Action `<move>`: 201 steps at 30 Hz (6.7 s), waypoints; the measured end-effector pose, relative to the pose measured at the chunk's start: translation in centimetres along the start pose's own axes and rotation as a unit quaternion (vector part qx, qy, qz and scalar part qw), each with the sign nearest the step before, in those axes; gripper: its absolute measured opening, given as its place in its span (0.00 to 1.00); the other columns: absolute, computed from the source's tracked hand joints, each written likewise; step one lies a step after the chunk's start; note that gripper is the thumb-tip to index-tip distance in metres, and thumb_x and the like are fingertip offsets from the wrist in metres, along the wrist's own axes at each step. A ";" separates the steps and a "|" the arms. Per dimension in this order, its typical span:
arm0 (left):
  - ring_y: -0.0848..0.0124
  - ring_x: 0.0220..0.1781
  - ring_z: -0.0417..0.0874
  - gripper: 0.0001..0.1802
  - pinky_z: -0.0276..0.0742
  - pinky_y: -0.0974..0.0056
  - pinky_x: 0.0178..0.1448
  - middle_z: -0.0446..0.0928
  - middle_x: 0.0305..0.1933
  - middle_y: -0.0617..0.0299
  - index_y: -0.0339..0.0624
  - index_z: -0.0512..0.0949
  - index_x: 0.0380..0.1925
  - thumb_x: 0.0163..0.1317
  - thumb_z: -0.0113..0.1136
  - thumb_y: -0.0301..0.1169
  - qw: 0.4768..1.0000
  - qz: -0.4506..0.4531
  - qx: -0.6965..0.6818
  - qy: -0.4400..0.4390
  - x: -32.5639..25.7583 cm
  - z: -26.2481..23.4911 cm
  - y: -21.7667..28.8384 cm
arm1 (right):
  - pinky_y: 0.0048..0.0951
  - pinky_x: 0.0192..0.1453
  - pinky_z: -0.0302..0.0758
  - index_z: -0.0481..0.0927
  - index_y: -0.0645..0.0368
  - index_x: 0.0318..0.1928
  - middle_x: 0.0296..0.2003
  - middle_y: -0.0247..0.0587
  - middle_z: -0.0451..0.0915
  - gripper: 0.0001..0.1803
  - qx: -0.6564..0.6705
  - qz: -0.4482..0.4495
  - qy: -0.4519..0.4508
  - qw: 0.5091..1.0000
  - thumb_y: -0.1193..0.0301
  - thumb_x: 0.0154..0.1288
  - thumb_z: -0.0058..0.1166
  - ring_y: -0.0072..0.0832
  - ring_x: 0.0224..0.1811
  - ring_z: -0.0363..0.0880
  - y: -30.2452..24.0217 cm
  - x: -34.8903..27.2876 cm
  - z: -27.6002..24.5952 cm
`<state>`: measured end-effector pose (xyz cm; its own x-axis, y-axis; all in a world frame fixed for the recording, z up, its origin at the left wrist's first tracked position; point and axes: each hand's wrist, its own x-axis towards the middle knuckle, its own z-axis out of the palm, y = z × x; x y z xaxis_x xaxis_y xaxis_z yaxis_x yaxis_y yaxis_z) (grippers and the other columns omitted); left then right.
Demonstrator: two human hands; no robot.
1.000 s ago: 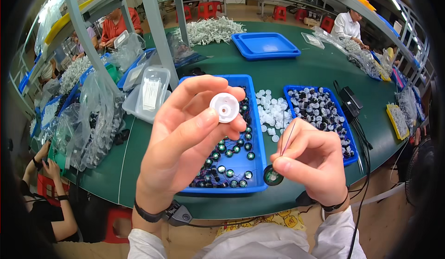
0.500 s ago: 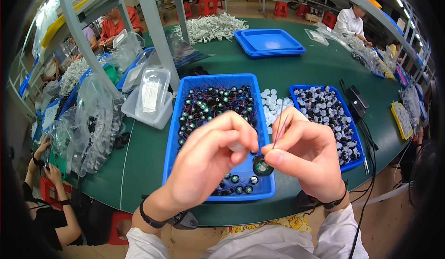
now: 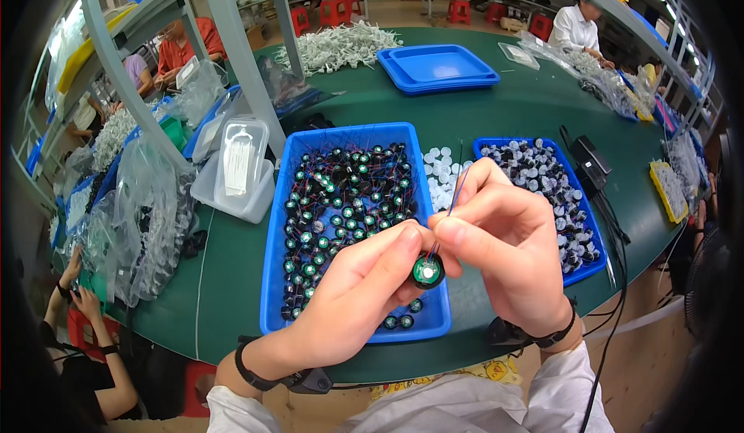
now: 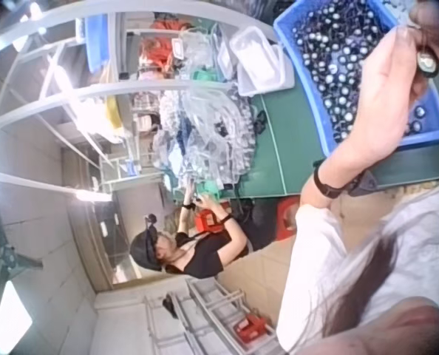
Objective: The person is seen assembling small electronic components by threading wires through plastic caps and attaching them to a sensor base.
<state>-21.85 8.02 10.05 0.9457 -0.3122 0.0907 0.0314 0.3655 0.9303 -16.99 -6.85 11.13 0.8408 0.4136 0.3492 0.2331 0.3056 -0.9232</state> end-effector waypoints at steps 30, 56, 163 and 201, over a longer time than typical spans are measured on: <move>0.77 0.34 0.65 0.30 0.60 0.74 0.39 0.72 0.51 0.49 0.29 0.60 0.58 0.59 0.37 0.39 0.997 0.072 0.009 0.039 0.0 -1.7 2.4 | 0.24 0.45 0.65 0.73 0.62 0.25 0.34 0.38 0.67 0.04 0.013 -0.069 -0.012 0.997 0.81 0.51 0.55 0.21 0.38 0.67 -1.6 -1.1 0.3; 0.76 0.36 0.71 0.21 0.67 0.73 0.42 0.73 0.42 0.54 0.30 0.70 0.48 0.59 0.51 0.34 0.991 0.116 0.055 0.033 -0.6 -1.4 3.0 | 0.50 0.62 0.60 0.74 0.64 0.19 0.56 0.59 0.63 0.05 0.156 0.018 -0.100 0.982 0.83 0.44 0.56 0.47 0.60 0.62 0.0 -1.2 1.2; 0.74 0.26 0.69 0.29 0.64 0.72 0.28 0.69 0.27 0.61 0.32 0.78 0.34 0.49 0.61 0.52 0.963 0.208 0.170 0.026 -0.6 -2.8 2.2 | 0.34 0.50 0.68 0.81 0.64 0.25 0.39 0.49 0.77 0.05 -0.054 0.005 -0.192 0.980 0.83 0.43 0.61 0.33 0.43 0.73 -1.1 -1.1 0.5; 0.78 0.30 0.75 0.47 0.69 0.77 0.36 0.75 0.26 0.62 0.28 0.63 0.49 0.33 0.73 0.48 0.998 0.052 0.028 0.033 -0.1 -1.7 1.9 | 0.27 0.42 0.72 0.80 0.63 0.24 0.32 0.41 0.74 0.02 -0.019 0.082 -0.210 0.974 0.82 0.50 0.58 0.27 0.36 0.74 -1.0 -0.8 -0.4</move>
<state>-21.36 10.21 11.19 0.9621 -0.2157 0.1667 -0.0852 0.3428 0.9355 -17.73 -7.89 11.73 0.5954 0.7715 0.2244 0.1376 0.1772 -0.9745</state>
